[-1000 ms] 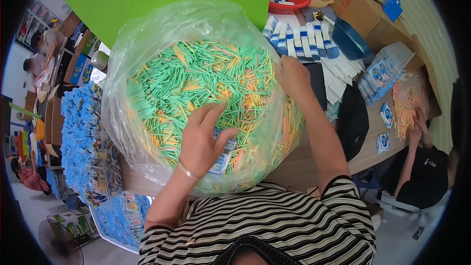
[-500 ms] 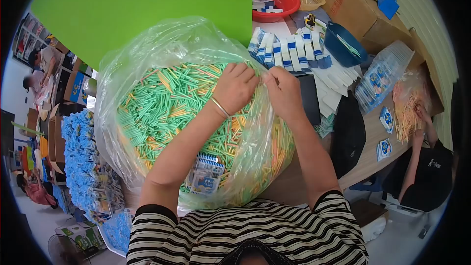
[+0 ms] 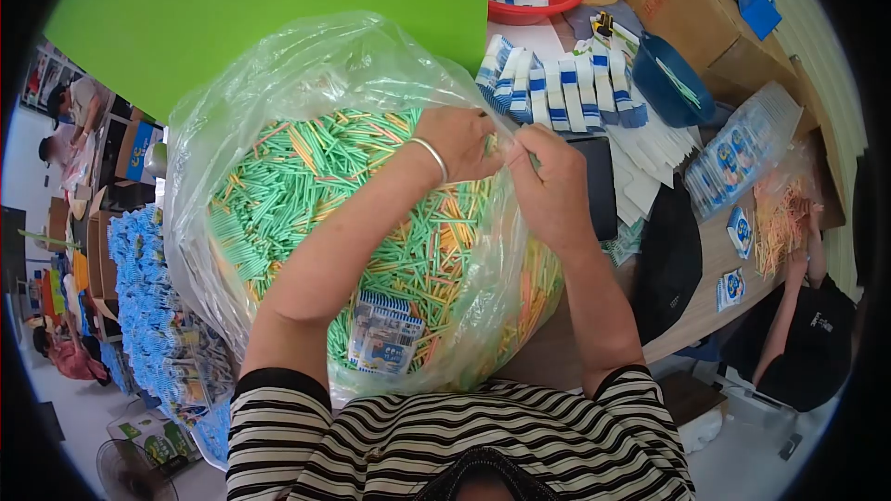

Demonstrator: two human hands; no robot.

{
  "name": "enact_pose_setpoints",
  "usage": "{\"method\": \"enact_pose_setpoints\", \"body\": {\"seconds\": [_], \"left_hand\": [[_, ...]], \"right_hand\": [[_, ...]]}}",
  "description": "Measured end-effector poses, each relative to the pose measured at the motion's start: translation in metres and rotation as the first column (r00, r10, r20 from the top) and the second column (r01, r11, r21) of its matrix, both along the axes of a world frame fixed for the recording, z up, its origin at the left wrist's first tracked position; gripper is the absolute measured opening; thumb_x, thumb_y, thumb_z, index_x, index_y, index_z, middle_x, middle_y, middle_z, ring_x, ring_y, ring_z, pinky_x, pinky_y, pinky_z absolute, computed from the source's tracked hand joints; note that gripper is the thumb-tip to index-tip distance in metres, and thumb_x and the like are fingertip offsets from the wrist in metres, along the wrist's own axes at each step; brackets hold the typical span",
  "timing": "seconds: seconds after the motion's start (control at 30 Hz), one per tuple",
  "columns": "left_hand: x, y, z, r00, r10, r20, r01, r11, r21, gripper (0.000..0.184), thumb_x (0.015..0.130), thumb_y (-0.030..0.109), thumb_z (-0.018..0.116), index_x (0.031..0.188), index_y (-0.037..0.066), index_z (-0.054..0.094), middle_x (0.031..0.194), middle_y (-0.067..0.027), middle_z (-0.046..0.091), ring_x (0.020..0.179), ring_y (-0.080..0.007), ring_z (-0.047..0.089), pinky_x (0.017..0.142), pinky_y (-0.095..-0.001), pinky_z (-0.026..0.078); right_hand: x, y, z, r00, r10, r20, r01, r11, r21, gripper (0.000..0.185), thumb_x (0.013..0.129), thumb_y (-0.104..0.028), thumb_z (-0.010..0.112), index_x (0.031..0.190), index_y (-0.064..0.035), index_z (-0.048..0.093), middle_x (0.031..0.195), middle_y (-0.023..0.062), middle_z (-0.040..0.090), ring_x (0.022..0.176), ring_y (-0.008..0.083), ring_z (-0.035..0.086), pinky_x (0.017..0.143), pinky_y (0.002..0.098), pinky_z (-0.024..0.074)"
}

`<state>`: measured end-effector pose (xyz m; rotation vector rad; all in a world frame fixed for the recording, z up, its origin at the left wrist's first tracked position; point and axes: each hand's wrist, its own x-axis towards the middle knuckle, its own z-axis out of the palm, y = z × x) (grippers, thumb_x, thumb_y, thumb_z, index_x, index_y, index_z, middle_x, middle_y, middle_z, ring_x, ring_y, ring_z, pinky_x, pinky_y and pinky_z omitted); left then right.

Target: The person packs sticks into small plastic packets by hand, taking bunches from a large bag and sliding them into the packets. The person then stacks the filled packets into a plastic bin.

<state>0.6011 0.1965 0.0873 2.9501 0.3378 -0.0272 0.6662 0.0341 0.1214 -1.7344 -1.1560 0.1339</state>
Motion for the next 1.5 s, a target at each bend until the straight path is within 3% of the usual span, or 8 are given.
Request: {"method": "enact_pose_setpoints", "body": {"seconds": [0.17,0.27,0.67,0.8,0.9,1.03,1.17,1.5], "left_hand": [[-0.036,0.014,-0.002,0.961,-0.18,0.209,0.192,0.981,-0.04,0.037,0.079,0.039,0.061,0.1,0.01,0.069,0.102,-0.0099,0.066,0.102,-0.0283,0.065,0.09,-0.0433,0.051],[-0.073,0.009,0.005,0.917,-0.283,0.282,0.264,0.959,0.103,0.034,0.079,0.037,0.062,0.1,0.01,0.067,0.105,-0.0091,0.063,0.114,-0.0294,0.058,0.101,-0.0465,0.043],[-0.111,-0.031,0.044,0.919,-0.241,0.31,0.21,0.969,0.133,0.051,0.079,0.042,0.066,0.117,0.008,0.065,0.123,-0.0115,0.062,0.131,-0.0338,0.047,0.116,-0.0525,0.028],[-0.068,-0.058,0.026,0.949,-0.316,-0.01,0.315,0.942,0.112,0.069,0.074,0.047,0.07,0.131,0.01,0.061,0.139,-0.013,0.055,0.136,-0.0338,0.043,0.119,-0.0558,0.021],[-0.052,-0.068,-0.006,0.918,-0.363,0.161,0.383,0.917,-0.111,0.063,0.074,0.046,0.069,0.126,0.01,0.064,0.14,-0.0131,0.054,0.138,-0.0335,0.04,0.119,-0.0554,0.021],[-0.058,-0.077,-0.007,0.937,-0.29,0.197,0.316,0.941,-0.118,0.049,0.075,0.04,0.068,0.115,0.014,0.07,0.132,-0.0112,0.058,0.136,-0.03,0.041,0.118,-0.0535,0.023],[-0.097,-0.046,0.014,0.959,-0.282,-0.038,0.276,0.954,-0.117,0.035,0.076,0.034,0.067,0.106,0.016,0.072,0.126,-0.009,0.059,0.132,-0.0273,0.045,0.117,-0.0522,0.025],[-0.142,-0.037,0.012,0.935,-0.291,0.205,0.282,0.957,0.071,0.028,0.083,0.035,0.066,0.106,0.019,0.07,0.134,-0.0087,0.054,0.13,-0.0317,0.047,0.116,-0.0544,0.027]], "right_hand": [[0.002,-0.006,0.004,1.0,-0.01,-0.007,0.01,1.0,-0.017,0.017,0.093,-0.008,0.06,0.085,0.0046,0.054,0.074,0.0134,0.051,0.065,0.0246,0.05,0.063,0.0321,0.0419],[0.0,-0.01,0.002,1.0,-0.002,-0.024,0.003,1.0,0.004,0.017,0.094,-0.009,0.061,0.085,0.0047,0.055,0.074,0.013,0.051,0.065,0.0231,0.049,0.063,0.0315,0.0415],[-0.006,-0.01,0.005,1.0,0.013,0.002,-0.013,1.0,-0.022,0.02,0.094,-0.011,0.061,0.084,0.0046,0.056,0.073,0.0151,0.053,0.064,0.0263,0.051,0.062,0.0331,0.0422],[-0.005,-0.007,0.01,1.0,0.015,0.016,-0.014,0.999,-0.033,0.019,0.094,-0.01,0.061,0.083,0.0049,0.055,0.073,0.0152,0.052,0.063,0.0264,0.051,0.061,0.0332,0.042],[-0.006,-0.006,0.011,1.0,0.021,0.006,-0.021,0.999,-0.024,0.019,0.094,-0.01,0.061,0.083,0.0051,0.055,0.072,0.0147,0.052,0.063,0.0249,0.049,0.061,0.0328,0.0419],[-0.003,-0.006,0.01,1.0,0.026,0.0,-0.026,0.999,-0.029,0.019,0.093,-0.01,0.062,0.084,0.0054,0.055,0.072,0.0138,0.051,0.063,0.0226,0.047,0.062,0.0318,0.0415],[-0.003,-0.009,0.007,0.999,0.034,-0.019,-0.035,0.999,-0.039,0.02,0.094,-0.01,0.062,0.084,0.0053,0.055,0.072,0.0132,0.05,0.063,0.0206,0.046,0.062,0.031,0.0412],[-0.006,-0.026,-0.011,0.999,0.037,0.001,-0.036,0.994,-0.106,0.021,0.094,-0.014,0.063,0.087,0.0042,0.057,0.073,0.014,0.054,0.065,0.026,0.052,0.064,0.0351,0.043]]}}
